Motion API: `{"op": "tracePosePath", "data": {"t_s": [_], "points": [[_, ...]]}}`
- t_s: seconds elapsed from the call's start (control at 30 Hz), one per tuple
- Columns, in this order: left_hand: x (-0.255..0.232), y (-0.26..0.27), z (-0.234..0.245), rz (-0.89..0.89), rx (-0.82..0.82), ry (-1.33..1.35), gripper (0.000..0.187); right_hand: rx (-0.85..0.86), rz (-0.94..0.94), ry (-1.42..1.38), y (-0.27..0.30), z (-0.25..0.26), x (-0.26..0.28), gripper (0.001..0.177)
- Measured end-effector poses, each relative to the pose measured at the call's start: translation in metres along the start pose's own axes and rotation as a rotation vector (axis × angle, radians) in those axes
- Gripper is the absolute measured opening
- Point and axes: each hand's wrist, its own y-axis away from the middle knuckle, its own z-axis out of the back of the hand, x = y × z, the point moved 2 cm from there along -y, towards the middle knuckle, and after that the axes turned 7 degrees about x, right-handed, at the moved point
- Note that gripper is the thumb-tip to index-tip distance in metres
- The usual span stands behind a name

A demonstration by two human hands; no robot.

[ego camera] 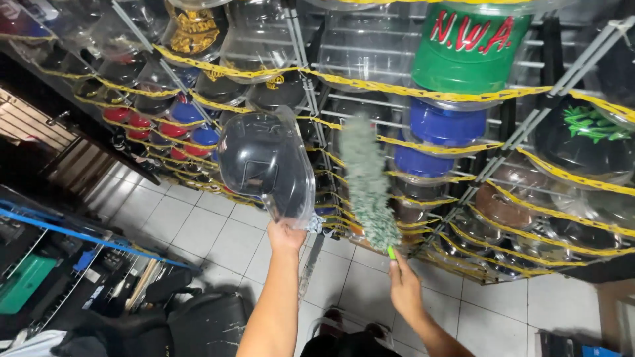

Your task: The person is cleaning a hat display by dusting the shelves with a duster and wiping down individual plastic hat protectors with a cloth.

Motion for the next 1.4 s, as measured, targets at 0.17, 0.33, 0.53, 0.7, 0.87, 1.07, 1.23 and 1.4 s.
{"op": "tracePosePath", "data": {"t_s": [0.17, 0.33, 0.53, 0.7, 0.87, 1.07, 1.23, 1.4], "points": [[-0.021, 0.000, 0.013, 0.055, 0.105, -0.138, 0.042, -0.020, 0.391, 0.341, -0.029, 0.017, 0.148, 0.057], [-0.048, -0.041, 0.038, 0.030, 0.118, -0.157, 0.041, -0.176, 0.331, 0.738, -0.193, 0.011, 0.194, 0.079], [-0.057, -0.050, 0.031, 0.023, 0.164, -0.197, 0.040, 0.056, 0.205, 0.911, -0.278, -0.101, 0.197, 0.035], [-0.067, -0.044, 0.019, 0.068, 0.180, -0.239, 0.039, 0.302, 0.447, 0.858, -0.182, -0.087, 0.250, 0.070], [-0.080, -0.039, 0.013, 0.033, 0.188, -0.290, 0.040, -0.065, 0.262, 0.822, -0.312, -0.016, 0.176, 0.053], [-0.078, -0.048, 0.023, 0.045, 0.180, -0.348, 0.042, 0.246, 0.516, 0.977, -0.201, -0.070, 0.289, 0.051], [-0.082, -0.026, 0.023, 0.052, 0.130, -0.372, 0.042, 0.120, 0.377, 1.188, -0.286, -0.046, 0.275, 0.031], [-0.092, -0.049, 0.047, 0.042, 0.108, -0.451, 0.042, 0.146, 0.231, 1.024, -0.275, -0.038, 0.293, 0.031]]}}
